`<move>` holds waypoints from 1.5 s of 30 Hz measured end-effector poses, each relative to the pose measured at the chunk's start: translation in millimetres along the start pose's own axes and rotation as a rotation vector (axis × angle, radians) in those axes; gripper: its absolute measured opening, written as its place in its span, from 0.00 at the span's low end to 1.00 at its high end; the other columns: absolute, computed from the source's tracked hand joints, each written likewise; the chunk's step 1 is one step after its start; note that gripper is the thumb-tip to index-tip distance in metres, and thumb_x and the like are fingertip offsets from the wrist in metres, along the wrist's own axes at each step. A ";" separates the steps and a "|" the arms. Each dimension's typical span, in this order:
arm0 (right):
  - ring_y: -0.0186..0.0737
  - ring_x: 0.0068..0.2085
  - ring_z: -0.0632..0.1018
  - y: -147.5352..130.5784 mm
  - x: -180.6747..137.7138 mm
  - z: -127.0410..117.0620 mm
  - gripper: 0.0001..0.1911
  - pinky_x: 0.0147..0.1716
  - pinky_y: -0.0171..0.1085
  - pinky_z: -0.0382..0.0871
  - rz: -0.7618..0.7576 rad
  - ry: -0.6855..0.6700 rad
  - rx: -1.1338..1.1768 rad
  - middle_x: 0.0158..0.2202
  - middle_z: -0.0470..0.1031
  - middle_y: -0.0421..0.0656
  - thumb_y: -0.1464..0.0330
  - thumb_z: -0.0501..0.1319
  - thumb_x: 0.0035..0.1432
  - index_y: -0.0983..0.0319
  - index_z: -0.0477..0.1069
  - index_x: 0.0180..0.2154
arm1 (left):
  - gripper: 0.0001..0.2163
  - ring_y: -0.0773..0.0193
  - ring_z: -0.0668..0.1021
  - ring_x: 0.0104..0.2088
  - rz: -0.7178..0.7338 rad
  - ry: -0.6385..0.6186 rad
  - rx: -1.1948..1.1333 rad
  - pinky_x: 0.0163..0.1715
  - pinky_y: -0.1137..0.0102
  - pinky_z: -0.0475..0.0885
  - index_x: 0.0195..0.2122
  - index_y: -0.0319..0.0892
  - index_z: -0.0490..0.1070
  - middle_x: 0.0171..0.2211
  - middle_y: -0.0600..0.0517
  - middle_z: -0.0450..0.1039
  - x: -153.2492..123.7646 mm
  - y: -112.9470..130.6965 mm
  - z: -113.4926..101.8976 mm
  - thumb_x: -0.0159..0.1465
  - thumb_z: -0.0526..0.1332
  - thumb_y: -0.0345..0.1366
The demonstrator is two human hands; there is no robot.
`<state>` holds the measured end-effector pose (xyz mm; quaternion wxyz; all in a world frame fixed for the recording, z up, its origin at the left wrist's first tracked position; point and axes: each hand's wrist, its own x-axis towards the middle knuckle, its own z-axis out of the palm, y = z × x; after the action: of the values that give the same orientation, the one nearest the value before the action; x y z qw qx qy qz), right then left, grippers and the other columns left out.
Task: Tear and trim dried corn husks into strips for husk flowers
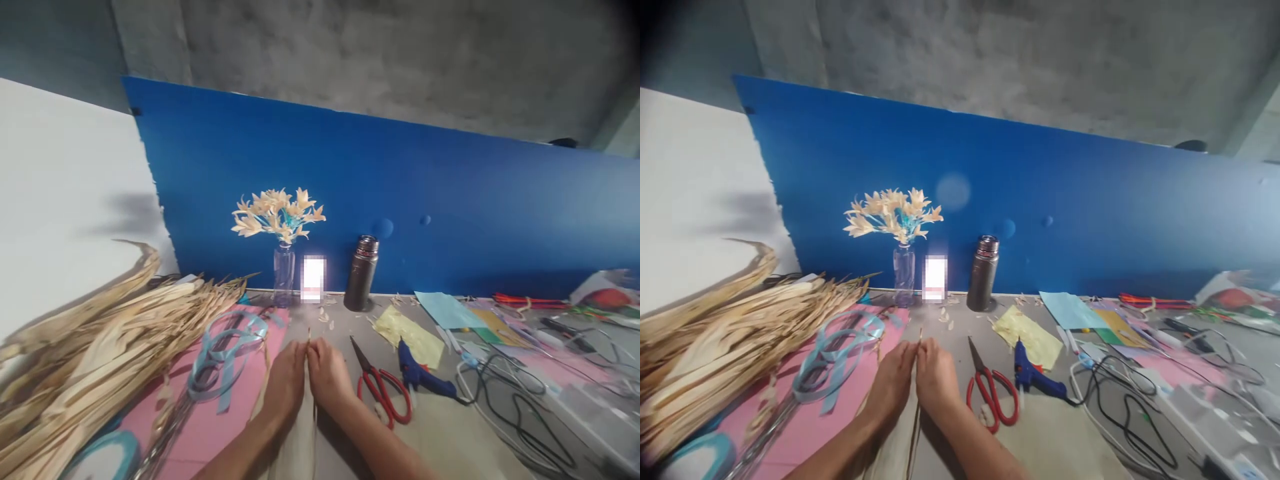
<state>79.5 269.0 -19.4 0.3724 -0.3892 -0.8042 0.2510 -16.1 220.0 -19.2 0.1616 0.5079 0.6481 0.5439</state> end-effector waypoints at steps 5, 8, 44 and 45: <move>0.42 0.31 0.77 -3.6 1.0 0.4 0.15 0.30 0.36 0.60 0.037 0.027 0.010 0.30 0.77 0.43 0.67 0.47 0.68 0.59 0.70 0.34 | 0.20 0.54 0.77 0.35 -0.046 -0.004 -0.067 0.39 0.63 0.69 0.30 0.43 0.72 0.31 0.48 0.76 4.8 6.8 -4.5 0.66 0.50 0.52; 0.40 0.32 0.76 -5.7 5.5 0.5 0.17 0.31 0.35 0.61 0.092 0.067 0.050 0.29 0.77 0.41 0.65 0.48 0.68 0.58 0.70 0.30 | 0.21 0.56 0.75 0.34 -0.068 -0.004 -0.135 0.36 0.66 0.69 0.30 0.42 0.73 0.29 0.49 0.76 7.0 10.7 -7.1 0.64 0.52 0.54; 0.35 0.25 0.61 1.5 -11.2 -8.4 0.22 0.24 0.34 0.51 0.057 -0.450 0.201 0.21 0.54 0.35 0.49 0.51 0.58 0.58 0.55 0.22 | 0.15 0.63 0.67 0.29 -0.191 0.269 -0.114 0.33 0.68 0.62 0.25 0.43 0.59 0.25 0.53 0.64 21.9 -7.1 -18.0 0.66 0.52 0.45; 0.35 0.25 0.61 2.6 -9.2 -9.1 0.23 0.24 0.34 0.52 0.064 -0.385 0.184 0.21 0.53 0.35 0.48 0.50 0.57 0.58 0.54 0.21 | 0.14 0.63 0.68 0.29 -0.205 0.247 -0.140 0.32 0.69 0.62 0.25 0.43 0.60 0.25 0.53 0.65 20.6 -5.8 -17.0 0.65 0.54 0.44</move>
<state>91.7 264.1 -19.6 0.2377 -0.3236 -0.8216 0.4048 -40.8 228.6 -11.2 0.1703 0.3560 0.6722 0.6265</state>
